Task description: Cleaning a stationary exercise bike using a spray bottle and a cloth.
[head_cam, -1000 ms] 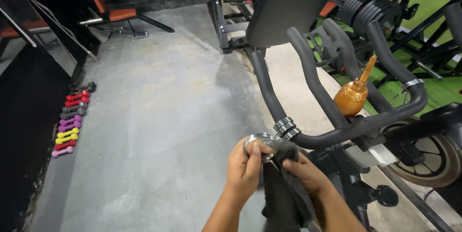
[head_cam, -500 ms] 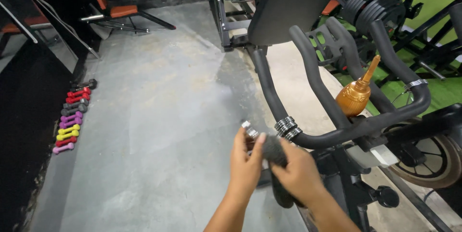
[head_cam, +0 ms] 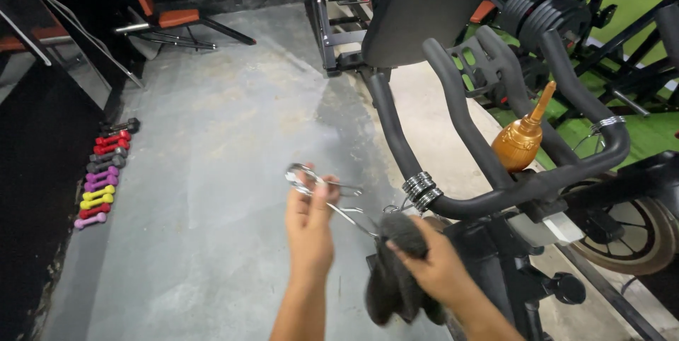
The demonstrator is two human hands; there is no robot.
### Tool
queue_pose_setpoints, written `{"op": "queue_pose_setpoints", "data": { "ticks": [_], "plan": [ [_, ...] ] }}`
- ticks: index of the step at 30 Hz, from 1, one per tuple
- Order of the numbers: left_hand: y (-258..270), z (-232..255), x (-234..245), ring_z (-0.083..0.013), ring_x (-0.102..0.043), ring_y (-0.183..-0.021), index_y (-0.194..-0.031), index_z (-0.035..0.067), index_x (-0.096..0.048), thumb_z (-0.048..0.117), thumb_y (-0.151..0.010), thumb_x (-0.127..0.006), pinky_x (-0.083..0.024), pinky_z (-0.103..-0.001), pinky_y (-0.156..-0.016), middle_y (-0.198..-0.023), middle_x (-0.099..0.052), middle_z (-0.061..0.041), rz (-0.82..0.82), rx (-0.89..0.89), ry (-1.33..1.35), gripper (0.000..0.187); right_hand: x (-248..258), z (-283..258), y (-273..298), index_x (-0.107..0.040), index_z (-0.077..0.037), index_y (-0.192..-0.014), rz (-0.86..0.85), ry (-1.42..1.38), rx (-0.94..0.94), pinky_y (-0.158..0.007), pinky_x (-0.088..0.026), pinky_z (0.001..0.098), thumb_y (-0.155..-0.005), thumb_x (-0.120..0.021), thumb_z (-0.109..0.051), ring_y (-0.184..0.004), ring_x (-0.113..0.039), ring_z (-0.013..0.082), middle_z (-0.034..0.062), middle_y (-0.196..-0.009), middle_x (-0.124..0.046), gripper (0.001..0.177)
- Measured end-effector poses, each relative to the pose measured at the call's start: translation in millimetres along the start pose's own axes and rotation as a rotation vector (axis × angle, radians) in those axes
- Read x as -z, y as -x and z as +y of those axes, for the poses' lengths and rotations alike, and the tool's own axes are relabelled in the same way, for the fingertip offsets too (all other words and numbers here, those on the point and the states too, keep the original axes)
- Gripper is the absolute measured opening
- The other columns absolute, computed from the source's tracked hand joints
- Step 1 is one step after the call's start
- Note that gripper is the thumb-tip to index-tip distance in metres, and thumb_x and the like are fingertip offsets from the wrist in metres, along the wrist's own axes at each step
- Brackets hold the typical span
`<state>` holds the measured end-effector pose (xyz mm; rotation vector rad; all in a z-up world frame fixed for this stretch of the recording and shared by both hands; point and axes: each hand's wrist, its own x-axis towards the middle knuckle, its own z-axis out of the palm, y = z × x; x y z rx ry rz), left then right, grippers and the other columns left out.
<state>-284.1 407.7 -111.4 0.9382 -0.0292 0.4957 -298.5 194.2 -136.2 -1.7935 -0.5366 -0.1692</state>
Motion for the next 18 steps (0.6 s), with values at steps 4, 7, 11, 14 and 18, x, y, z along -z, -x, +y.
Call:
{"op": "queue_pose_setpoints", "data": {
  "ticks": [4,7,11,14,18],
  "plan": [
    [0,14,5,-0.0194,-0.062,-0.121,-0.134,-0.006,-0.049,0.009,-0.102,-0.06,-0.052,-0.04,-0.104,-0.155,-0.047,-0.005,-0.162,-0.14,-0.106,0.037,16,25,-10,-0.07,0.002,-0.12,0.275,-0.211,-0.366,-0.083,-0.056,0.0333,-0.09,-0.073,-0.013,-0.091,-0.068,0.0175,0.0106,-0.104,-0.074,0.033],
    [16,3,-15,-0.0203,-0.058,-0.121,-0.148,-0.001,-0.042,0.013,-0.103,-0.052,-0.048,-0.04,-0.11,-0.156,-0.041,-0.01,-0.277,-0.111,-0.091,0.049,9,14,-18,-0.066,-0.001,-0.125,0.291,-0.656,-0.125,-0.093,-0.054,0.0322,-0.103,-0.057,-0.024,-0.102,-0.069,0.0179,0.0085,-0.113,-0.073,0.033],
    [42,-16,-46,-0.0227,-0.056,-0.13,-0.153,-0.002,-0.04,0.026,-0.11,-0.035,-0.039,-0.037,-0.116,-0.142,-0.056,-0.02,-0.23,0.021,0.024,0.051,-25,9,-26,-0.061,-0.007,-0.133,0.108,-0.508,-0.279,-0.095,-0.05,0.0306,-0.099,-0.054,-0.026,-0.109,-0.064,0.0149,0.0041,-0.118,-0.071,0.039],
    [47,-17,-52,-0.0234,-0.056,-0.13,-0.149,-0.005,-0.044,0.028,-0.109,-0.034,-0.039,-0.037,-0.115,-0.139,-0.06,-0.02,-0.213,-0.055,-0.061,0.052,-29,-4,-30,-0.055,-0.008,-0.135,0.083,-0.249,-0.086,-0.094,-0.049,0.032,-0.094,-0.061,-0.024,-0.109,-0.064,0.0186,0.0053,-0.119,-0.068,0.045],
    [43,-24,-39,-0.0255,-0.062,-0.118,-0.138,-0.007,-0.056,0.032,-0.11,-0.033,-0.046,-0.04,-0.108,-0.125,-0.069,-0.02,-0.131,0.045,0.011,0.054,-12,-13,-33,-0.07,-0.007,-0.12,-0.075,0.277,-0.164,-0.08,-0.057,0.0319,-0.094,-0.067,-0.033,-0.09,-0.077,0.0196,0.0063,-0.096,-0.078,0.037]
  ]
}}
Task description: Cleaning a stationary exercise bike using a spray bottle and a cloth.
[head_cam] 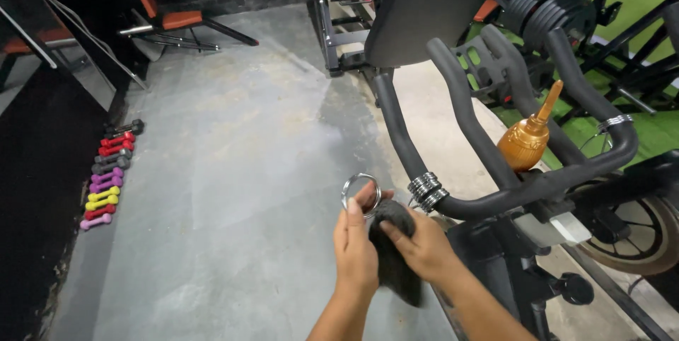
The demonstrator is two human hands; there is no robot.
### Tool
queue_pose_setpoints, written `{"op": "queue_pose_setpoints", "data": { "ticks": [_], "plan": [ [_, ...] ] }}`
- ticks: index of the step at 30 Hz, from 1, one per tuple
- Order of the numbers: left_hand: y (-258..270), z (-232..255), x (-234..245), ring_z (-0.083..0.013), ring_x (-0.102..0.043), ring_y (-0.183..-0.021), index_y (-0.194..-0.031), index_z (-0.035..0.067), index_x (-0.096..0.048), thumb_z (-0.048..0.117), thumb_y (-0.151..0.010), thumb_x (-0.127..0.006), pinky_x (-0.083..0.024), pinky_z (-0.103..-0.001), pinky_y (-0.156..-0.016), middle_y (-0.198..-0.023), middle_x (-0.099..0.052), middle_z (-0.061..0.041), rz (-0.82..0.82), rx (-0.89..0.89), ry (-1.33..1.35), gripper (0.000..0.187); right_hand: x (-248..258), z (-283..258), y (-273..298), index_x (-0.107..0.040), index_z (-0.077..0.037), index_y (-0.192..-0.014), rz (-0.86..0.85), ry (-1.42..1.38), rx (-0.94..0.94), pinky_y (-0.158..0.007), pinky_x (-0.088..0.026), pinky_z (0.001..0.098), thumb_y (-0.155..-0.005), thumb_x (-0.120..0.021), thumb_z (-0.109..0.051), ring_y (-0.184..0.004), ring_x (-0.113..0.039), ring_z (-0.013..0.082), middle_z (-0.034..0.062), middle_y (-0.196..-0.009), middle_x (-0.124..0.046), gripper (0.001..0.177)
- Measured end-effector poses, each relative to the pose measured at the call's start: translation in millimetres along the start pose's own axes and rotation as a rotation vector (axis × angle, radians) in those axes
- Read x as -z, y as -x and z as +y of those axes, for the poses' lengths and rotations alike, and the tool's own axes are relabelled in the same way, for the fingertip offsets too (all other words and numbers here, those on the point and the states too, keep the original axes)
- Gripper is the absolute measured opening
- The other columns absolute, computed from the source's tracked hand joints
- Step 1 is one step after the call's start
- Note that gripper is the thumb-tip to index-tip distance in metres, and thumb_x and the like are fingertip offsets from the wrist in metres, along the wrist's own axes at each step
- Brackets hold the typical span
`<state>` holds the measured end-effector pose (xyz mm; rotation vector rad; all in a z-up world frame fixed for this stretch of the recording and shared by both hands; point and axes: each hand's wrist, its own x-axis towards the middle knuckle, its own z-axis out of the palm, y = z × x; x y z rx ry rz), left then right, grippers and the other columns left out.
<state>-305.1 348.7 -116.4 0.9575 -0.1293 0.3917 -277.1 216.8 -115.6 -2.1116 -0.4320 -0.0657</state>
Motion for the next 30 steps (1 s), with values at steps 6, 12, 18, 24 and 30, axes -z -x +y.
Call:
{"op": "queue_pose_setpoints", "data": {
  "ticks": [6,12,18,24,30],
  "plan": [
    [-5,16,6,-0.0293,-0.065,-0.12,-0.132,-0.008,-0.06,0.035,-0.109,-0.034,-0.045,-0.041,-0.111,-0.123,-0.071,-0.022,-0.221,0.093,0.04,0.055,18,29,2,-0.068,-0.006,-0.118,-0.183,-1.114,-0.548,-0.064,-0.059,0.0361,-0.089,-0.069,-0.032,-0.074,-0.072,0.0218,0.0113,-0.093,-0.075,0.039],
    [-9,23,5,-0.0347,-0.067,-0.121,-0.131,-0.009,-0.059,0.038,-0.108,-0.036,-0.049,-0.046,-0.108,-0.128,-0.069,-0.026,-0.413,0.236,0.137,0.057,0,75,28,-0.066,-0.004,-0.099,-0.275,-1.406,-0.685,-0.05,-0.055,0.0355,-0.092,-0.066,-0.048,-0.058,-0.068,0.0242,0.0126,-0.075,-0.069,0.045],
    [-8,16,7,-0.0347,-0.066,-0.123,-0.131,-0.006,-0.059,0.04,-0.106,-0.036,-0.048,-0.044,-0.111,-0.127,-0.07,-0.024,-0.443,0.322,0.129,0.058,-11,114,31,-0.068,-0.006,-0.092,-0.236,-1.325,-0.771,-0.046,-0.053,0.0373,-0.084,-0.061,-0.058,-0.051,-0.064,0.0244,0.0118,-0.067,-0.067,0.053],
    [-23,-2,32,-0.0403,-0.067,-0.124,-0.129,-0.012,-0.059,0.037,-0.111,-0.036,-0.045,-0.05,-0.111,-0.116,-0.066,-0.02,-0.163,0.171,0.206,0.057,14,40,42,-0.069,0.002,-0.107,-0.095,-1.105,-0.553,-0.059,-0.058,0.0357,-0.09,-0.069,-0.04,-0.066,-0.07,0.021,0.0117,-0.082,-0.072,0.045],
    [-32,16,37,-0.0345,-0.067,-0.117,-0.126,-0.008,-0.06,0.04,-0.107,-0.032,-0.044,-0.048,-0.108,-0.118,-0.072,-0.022,0.006,0.126,0.22,0.059,35,73,52,-0.067,0.004,-0.108,0.073,-0.915,-0.537,-0.063,-0.06,0.0404,-0.092,-0.07,-0.034,-0.068,-0.07,0.0264,0.0146,-0.086,-0.072,0.041]
  ]
}}
